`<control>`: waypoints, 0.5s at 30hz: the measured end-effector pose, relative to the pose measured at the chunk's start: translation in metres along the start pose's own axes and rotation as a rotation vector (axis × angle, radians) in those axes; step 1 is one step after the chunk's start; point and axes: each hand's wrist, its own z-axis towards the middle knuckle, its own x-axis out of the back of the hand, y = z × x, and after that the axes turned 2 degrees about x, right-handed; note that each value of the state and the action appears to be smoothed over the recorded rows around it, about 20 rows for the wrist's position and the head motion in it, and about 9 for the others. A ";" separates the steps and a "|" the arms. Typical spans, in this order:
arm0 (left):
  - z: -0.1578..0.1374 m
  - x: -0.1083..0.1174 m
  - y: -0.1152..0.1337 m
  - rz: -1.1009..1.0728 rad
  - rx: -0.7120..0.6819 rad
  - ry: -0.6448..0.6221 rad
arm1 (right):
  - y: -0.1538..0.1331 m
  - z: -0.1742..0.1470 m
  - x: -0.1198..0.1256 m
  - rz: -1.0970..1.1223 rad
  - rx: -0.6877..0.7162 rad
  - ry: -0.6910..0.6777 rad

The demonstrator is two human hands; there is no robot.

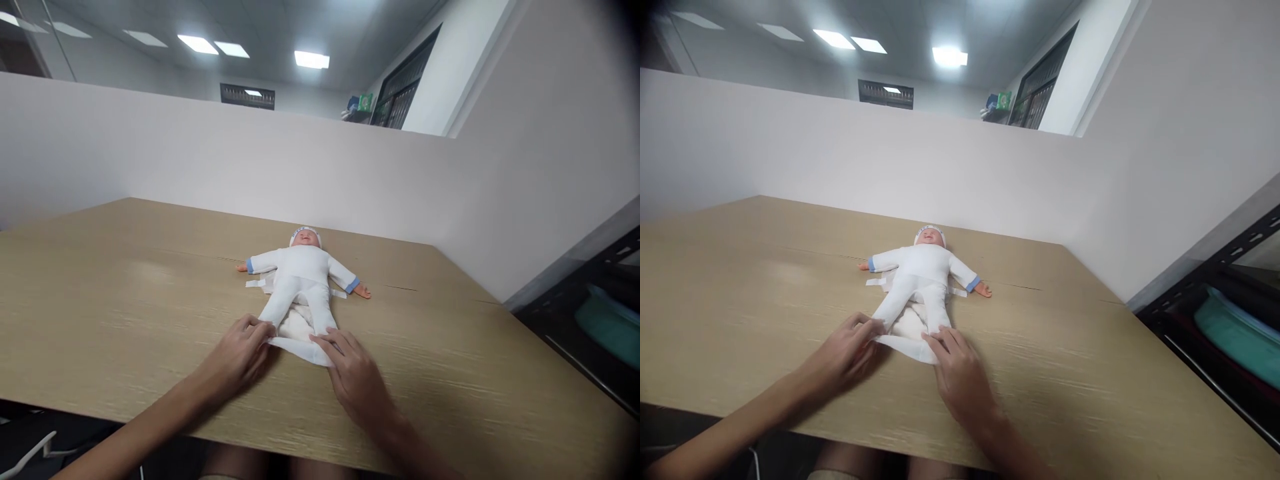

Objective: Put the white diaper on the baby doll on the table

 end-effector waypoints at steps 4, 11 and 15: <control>0.003 0.003 0.008 -0.060 0.129 0.035 | -0.007 0.002 0.012 0.053 -0.096 0.026; 0.067 0.025 0.015 -0.176 0.191 0.150 | 0.014 0.055 0.026 0.261 -0.139 0.179; 0.115 0.035 -0.002 -0.230 0.204 0.119 | 0.040 0.102 0.031 0.364 -0.136 0.205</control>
